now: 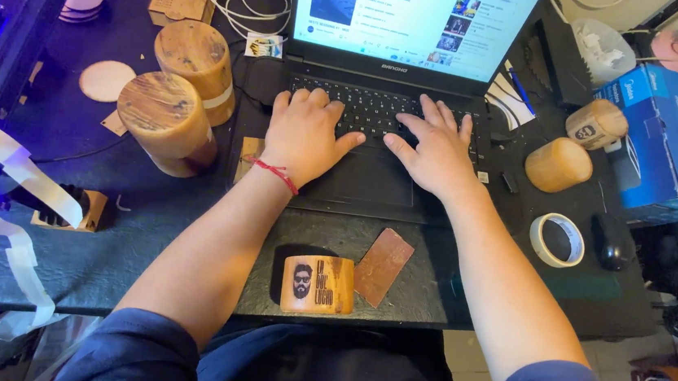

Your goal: A person is sanding the surface of a laser-engraved wooden cup using sandpaper at a workstation. They rotate the cup to sand different areas, inspect the finish, and occasionally use a laptop on the desk.

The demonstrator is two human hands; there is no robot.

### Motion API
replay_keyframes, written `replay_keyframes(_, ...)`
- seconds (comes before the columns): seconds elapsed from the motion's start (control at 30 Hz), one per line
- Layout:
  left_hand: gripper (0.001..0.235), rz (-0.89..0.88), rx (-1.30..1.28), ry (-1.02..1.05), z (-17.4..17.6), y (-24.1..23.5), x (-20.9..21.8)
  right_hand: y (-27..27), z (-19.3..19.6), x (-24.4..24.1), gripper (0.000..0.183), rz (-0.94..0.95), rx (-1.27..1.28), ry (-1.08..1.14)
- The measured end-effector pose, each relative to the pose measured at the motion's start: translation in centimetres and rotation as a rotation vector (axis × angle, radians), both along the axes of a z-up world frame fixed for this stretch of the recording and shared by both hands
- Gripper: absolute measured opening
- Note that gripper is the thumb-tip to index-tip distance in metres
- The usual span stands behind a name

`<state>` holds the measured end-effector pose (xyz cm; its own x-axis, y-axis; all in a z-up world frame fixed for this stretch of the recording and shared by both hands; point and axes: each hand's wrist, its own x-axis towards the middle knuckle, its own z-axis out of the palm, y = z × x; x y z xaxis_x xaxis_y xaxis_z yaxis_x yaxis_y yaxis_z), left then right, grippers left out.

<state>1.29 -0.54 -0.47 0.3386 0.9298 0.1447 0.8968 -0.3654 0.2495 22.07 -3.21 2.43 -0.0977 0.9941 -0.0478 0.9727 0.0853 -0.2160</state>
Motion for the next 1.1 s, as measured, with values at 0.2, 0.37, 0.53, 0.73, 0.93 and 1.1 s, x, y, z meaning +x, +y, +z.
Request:
replay_keyframes(0.2,0.058,-0.009,0.021,0.032,0.1,0.4,0.4,-0.2,-0.4,0.3,0.054,-0.003,-0.004,0.019)
replay_keyframes(0.37,0.059,-0.010,0.029,0.017,0.4,0.0,0.4,-0.2,-0.8,0.7,0.056,0.006,-0.021,0.021)
replay_keyframes(0.53,0.060,0.005,-0.049,0.035,0.6,0.3,0.5,0.4,-1.4,0.5,0.057,-0.004,-0.029,0.021)
replay_keyframes(0.73,0.060,-0.012,-0.070,0.056,1.6,-0.1,0.2,-0.3,-0.6,0.0,0.055,0.016,0.004,0.003)
replay_keyframes(0.93,0.061,-0.032,0.173,-0.001,-1.9,1.0,-0.2,-6.1,1.2,12.5,0.027,-0.151,0.710,0.074)
replay_keyframes(1.1,0.061,-0.043,0.217,0.000,-1.9,0.6,-0.3,-13.2,-7.3,33.9,0.024,-0.190,0.837,-0.234)
